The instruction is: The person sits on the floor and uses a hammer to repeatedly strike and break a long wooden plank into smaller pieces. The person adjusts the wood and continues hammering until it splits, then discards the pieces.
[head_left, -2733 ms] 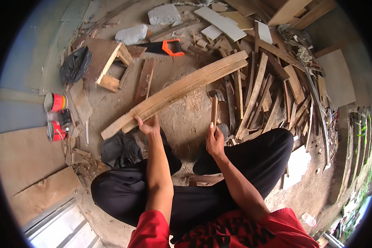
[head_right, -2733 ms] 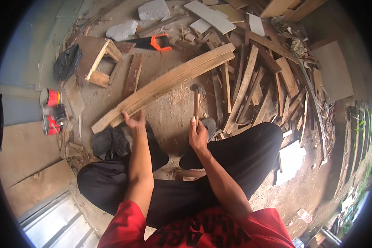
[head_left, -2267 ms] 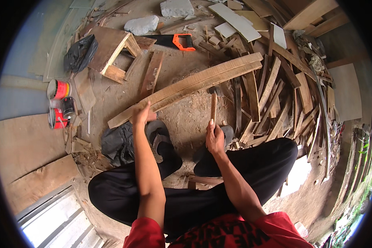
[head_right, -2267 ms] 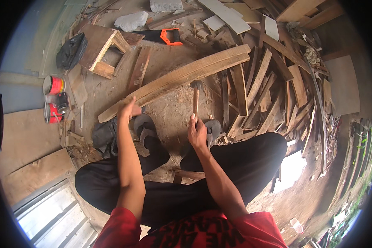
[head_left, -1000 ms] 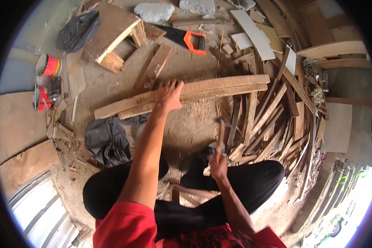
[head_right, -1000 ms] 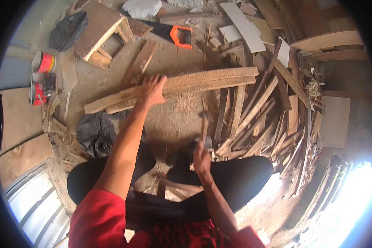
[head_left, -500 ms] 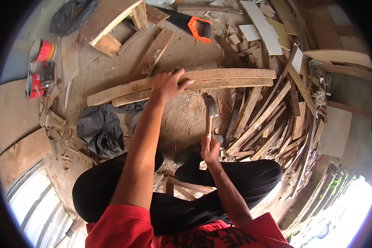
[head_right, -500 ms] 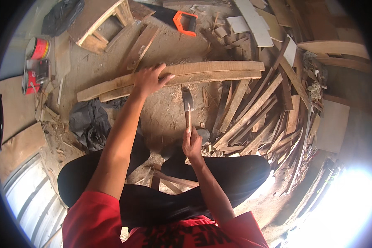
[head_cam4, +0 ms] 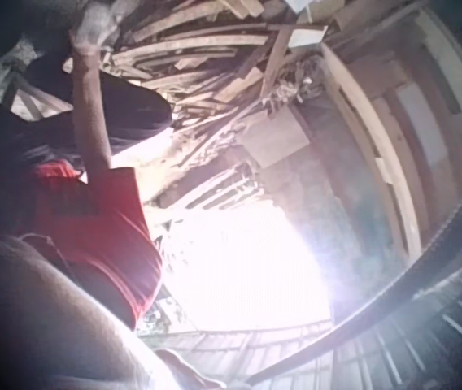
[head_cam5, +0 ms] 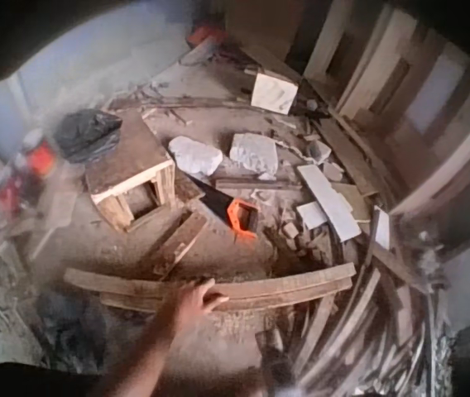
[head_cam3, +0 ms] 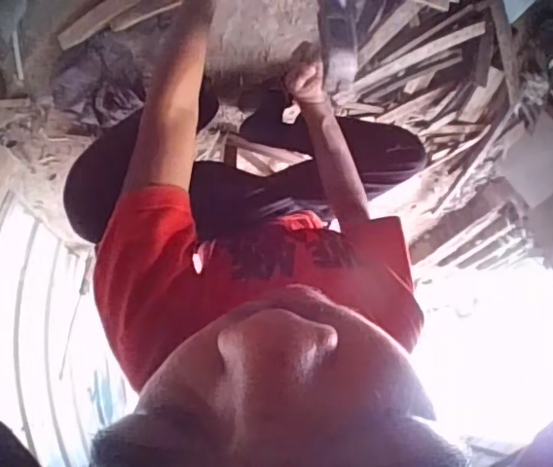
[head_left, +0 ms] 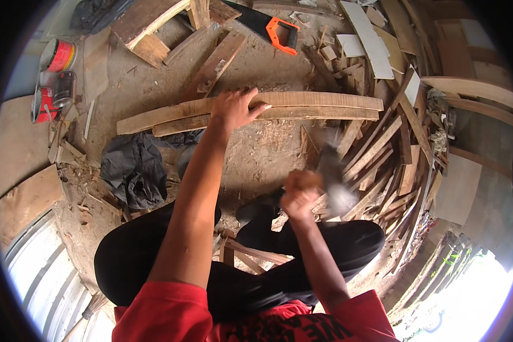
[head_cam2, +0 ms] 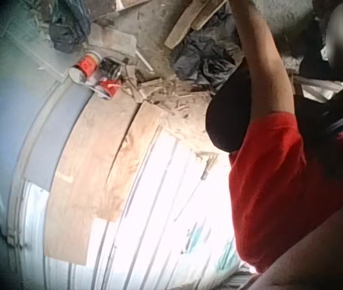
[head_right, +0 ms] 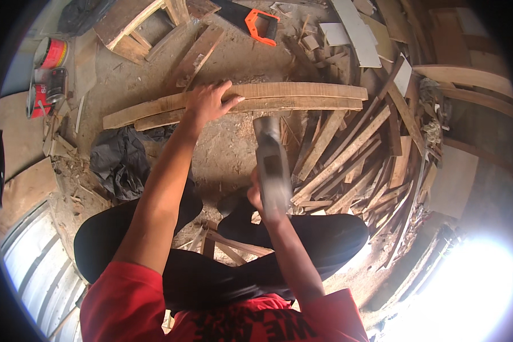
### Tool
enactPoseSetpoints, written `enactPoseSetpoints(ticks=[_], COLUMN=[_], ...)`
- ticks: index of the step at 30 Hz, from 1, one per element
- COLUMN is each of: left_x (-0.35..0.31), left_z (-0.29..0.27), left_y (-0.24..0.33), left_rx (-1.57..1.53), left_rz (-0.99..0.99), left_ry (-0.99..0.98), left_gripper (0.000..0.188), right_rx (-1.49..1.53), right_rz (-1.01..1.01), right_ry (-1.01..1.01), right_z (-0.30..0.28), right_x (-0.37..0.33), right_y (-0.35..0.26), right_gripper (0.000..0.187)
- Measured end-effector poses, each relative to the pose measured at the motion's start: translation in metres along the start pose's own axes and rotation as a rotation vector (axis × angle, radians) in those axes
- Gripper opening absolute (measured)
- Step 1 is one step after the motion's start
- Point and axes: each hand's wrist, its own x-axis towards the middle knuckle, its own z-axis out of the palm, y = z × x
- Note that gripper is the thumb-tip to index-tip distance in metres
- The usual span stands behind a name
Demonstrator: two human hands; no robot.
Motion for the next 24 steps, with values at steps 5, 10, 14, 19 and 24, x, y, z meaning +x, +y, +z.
enactPoseSetpoints(ticks=[5, 10, 14, 19, 24], left_x=[0.005, 0.005, 0.014, 0.019, 0.026], left_z=[0.002, -0.006, -0.015, -0.020, -0.023], left_y=[0.000, -0.001, 0.005, -0.001, -0.001], left_rx=[0.041, -0.006, -0.019, -0.038, -0.017], left_rz=[-0.040, -0.021, -0.078, -0.121, -0.152], left_ry=[-0.101, -0.100, -0.197, -0.255, -0.226], left_gripper=[0.084, 0.080, 0.081, 0.087, 0.089], right_rx=[-0.385, -0.355, -0.476, -0.332, -0.448], right_rz=[0.383, 0.302, 0.311, 0.200, 0.313], right_ry=[-0.030, -0.052, -0.108, -0.120, -0.208], right_z=[-0.018, -0.021, -0.014, -0.014, -0.017], right_x=[-0.071, -0.045, -0.032, -0.035, -0.029], right_y=[0.062, 0.032, 0.058, 0.063, 0.058], right_gripper=[0.049, 0.050, 0.049, 0.047, 0.052])
